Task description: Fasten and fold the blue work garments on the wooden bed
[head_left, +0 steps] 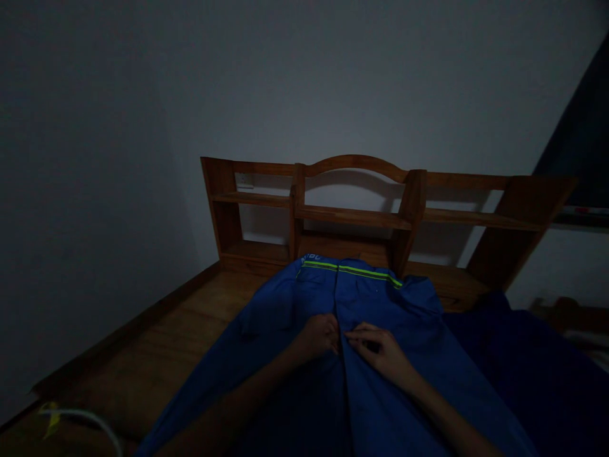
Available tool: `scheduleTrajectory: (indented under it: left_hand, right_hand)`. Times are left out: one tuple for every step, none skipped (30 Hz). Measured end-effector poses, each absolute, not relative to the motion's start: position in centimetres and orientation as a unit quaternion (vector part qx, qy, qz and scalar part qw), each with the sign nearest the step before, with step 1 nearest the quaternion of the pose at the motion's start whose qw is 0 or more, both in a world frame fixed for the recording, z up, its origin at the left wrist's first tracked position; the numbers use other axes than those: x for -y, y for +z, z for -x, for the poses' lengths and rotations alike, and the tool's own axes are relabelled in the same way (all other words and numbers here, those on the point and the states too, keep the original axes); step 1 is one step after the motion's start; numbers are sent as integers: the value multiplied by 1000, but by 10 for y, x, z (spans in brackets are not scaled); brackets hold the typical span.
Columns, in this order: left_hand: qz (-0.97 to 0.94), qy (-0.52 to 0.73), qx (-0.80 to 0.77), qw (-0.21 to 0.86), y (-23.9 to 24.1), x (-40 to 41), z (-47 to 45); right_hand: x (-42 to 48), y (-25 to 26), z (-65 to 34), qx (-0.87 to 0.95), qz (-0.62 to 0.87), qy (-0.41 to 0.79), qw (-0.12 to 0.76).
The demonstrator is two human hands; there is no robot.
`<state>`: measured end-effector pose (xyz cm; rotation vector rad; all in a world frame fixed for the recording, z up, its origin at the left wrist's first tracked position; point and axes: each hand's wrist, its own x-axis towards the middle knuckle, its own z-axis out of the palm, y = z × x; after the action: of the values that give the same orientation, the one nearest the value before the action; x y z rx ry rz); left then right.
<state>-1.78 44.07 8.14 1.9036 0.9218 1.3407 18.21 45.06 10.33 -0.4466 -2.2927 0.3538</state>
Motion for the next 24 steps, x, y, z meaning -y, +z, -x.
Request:
scheduleTrajectory:
  left_hand:
    - [-719,514,-340,321,80,-442,17]
    - [-718,516,-335,326,79,-442,17]
    - [-716,515,-334,331,78,-442,17]
    - [-716,512,-335,335,78,-442,18]
    - [-715,509,-337,340,78,-441,18]
    - [-715,505,-337,345,78,-441,18]
    - [-717,501,-335,350,78,-440,18]
    - [-718,498,-333,354,78,-439,19]
    - [-720,493,-331,359,79,-439,19]
    - [-719,488,-329,369,79,-439,19]
    - [-714,485,-329,382,79,-440,19]
    - [-707,484,-329,397,79,-441,20]
    - [-698,484,-330,411,80,-442,20]
    - [-689,486,-329,424,80,-443,20]
    - [-682,490,-328,434,80,-444,20]
    - [-674,497,-328,437,80,-444,20]
    - [-670,504,-329,434,80,-445,20]
    - [-669,509,-330,429,80,-445,19]
    - [-671,512,-331,423,80,-445,18]
    - [-674,511,-333,416,80,-444,17]
    - [-679,508,-335,411,80,-444,17]
    - [-682,503,-336,411,79,-445,16]
    - [-684,499,-335,413,79,-445,16]
    - [-684,497,-336,415,79,-446,16]
  right_hand:
    - [-451,102,-180,894,179,147,384]
    - [-453,101,-178,888,186,160,389]
    - [-454,99,-176,880,197,175,396]
    - [-456,98,-174,871,210,194,400]
    - [-458,96,-172,863,223,215,400]
    - [-460,95,-171,855,236,236,398]
    - [-462,94,-169,849,245,256,393]
    - [-464,93,-168,845,251,272,386]
    - [-466,93,-168,843,253,285,379]
    - [-468,93,-168,842,254,295,373]
    - [-469,92,-168,843,253,302,367]
    - [-471,92,-168,844,251,307,361]
    - [-472,91,-169,847,248,307,355]
    - [-473,91,-169,851,246,302,352]
    - [-474,90,-170,856,243,291,351]
    - [-474,89,-170,863,240,274,350]
    - [-474,88,-170,870,237,253,350]
    - [-474,87,-171,876,235,232,351]
    - [-472,87,-171,881,233,213,352]
    - [-471,87,-171,885,231,198,353]
    - [-469,87,-171,888,230,186,353]
    - [-467,88,-171,889,231,177,354]
    - [-465,89,-171,890,232,173,353]
    - [-463,90,-171,890,234,170,352]
